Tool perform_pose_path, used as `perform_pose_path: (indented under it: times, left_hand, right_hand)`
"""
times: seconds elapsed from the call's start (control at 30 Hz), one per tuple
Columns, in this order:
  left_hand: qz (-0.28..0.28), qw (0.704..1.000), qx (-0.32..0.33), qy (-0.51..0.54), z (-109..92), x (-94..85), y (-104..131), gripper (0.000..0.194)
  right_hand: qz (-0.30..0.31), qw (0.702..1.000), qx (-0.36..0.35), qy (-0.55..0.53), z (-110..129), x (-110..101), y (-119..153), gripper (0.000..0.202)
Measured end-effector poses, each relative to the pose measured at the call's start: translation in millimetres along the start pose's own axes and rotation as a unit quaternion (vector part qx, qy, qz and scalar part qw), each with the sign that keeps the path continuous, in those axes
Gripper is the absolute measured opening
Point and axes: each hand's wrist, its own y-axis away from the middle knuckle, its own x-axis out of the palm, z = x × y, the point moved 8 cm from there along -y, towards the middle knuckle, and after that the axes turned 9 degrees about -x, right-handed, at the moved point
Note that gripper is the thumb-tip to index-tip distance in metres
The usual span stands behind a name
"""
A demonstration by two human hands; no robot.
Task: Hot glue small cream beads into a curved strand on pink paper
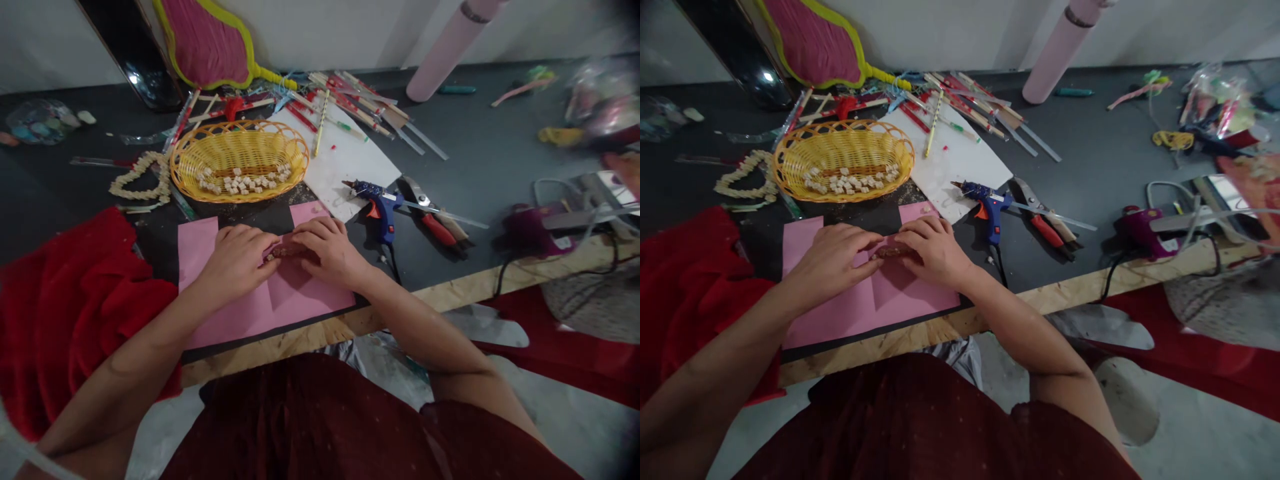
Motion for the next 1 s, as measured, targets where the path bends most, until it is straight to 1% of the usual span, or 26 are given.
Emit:
perform_pose_path:
  times: [0.03,0.1,0.17,0.23,0.3,0.4,0.47,0.53,0.63,0.77,0.87,1.0]
  left_hand:
    - [0.003,1.0,0.0,-0.005,0.9,-2.3,0.5,0.031]
    - [0.011,1.0,-0.002,-0.019,4.1,-6.6,1.9,0.039]
    - [0.02,0.999,-0.008,-0.034,8.5,-9.2,3.9,0.047]
    - [0.03,0.998,-0.013,-0.047,12.9,-9.0,6.7,0.052]
    - [0.042,0.998,-0.016,-0.054,17.2,-6.0,10.4,0.055]
    - [0.044,0.998,-0.013,-0.051,23.9,0.2,17.9,0.057]
    - [0.025,0.999,-0.008,-0.034,28.5,2.4,24.0,0.058]
    - [-0.001,1.0,-0.008,-0.011,34.2,3.6,30.2,0.06]
    - [-0.031,0.999,-0.022,0.019,43.9,5.7,38.6,0.065]
    - [-0.044,0.998,-0.025,0.044,52.6,10.4,50.4,0.07]
    - [-0.058,0.997,-0.029,0.045,58.6,13.1,60.1,0.069]
    - [-0.089,0.995,-0.022,0.048,60.0,12.7,66.1,0.057]
  right_hand:
    - [-0.017,1.0,-0.009,-0.013,-1.7,-5.5,0.9,0.031]
    - [-0.069,0.997,-0.014,-0.033,-6.6,-22.6,3.1,0.026]
    - [-0.133,0.99,0.003,-0.038,-11.8,-44.6,6.8,0.023]
    - [-0.175,0.984,0.026,-0.036,-13.4,-63.8,11.3,0.023]
    - [-0.188,0.981,0.037,-0.031,-9.9,-76.2,15.6,0.023]
    - [-0.17,0.985,0.039,-0.011,0.4,-81.9,23.0,0.023]
    - [-0.159,0.987,0.034,0.008,10.1,-80.1,29.2,0.022]
    - [-0.144,0.989,0.029,0.016,22.1,-73.3,35.6,0.021]
    - [-0.099,0.995,0.024,0.007,42.6,-52.5,44.9,0.019]
    - [-0.038,0.999,-0.009,0.007,66.6,-20.9,57.4,0.02]
    - [-0.011,1.0,-0.021,0.02,70.4,-5.6,65.4,0.021]
    - [-0.013,0.999,-0.019,0.033,66.6,-0.1,70.3,0.02]
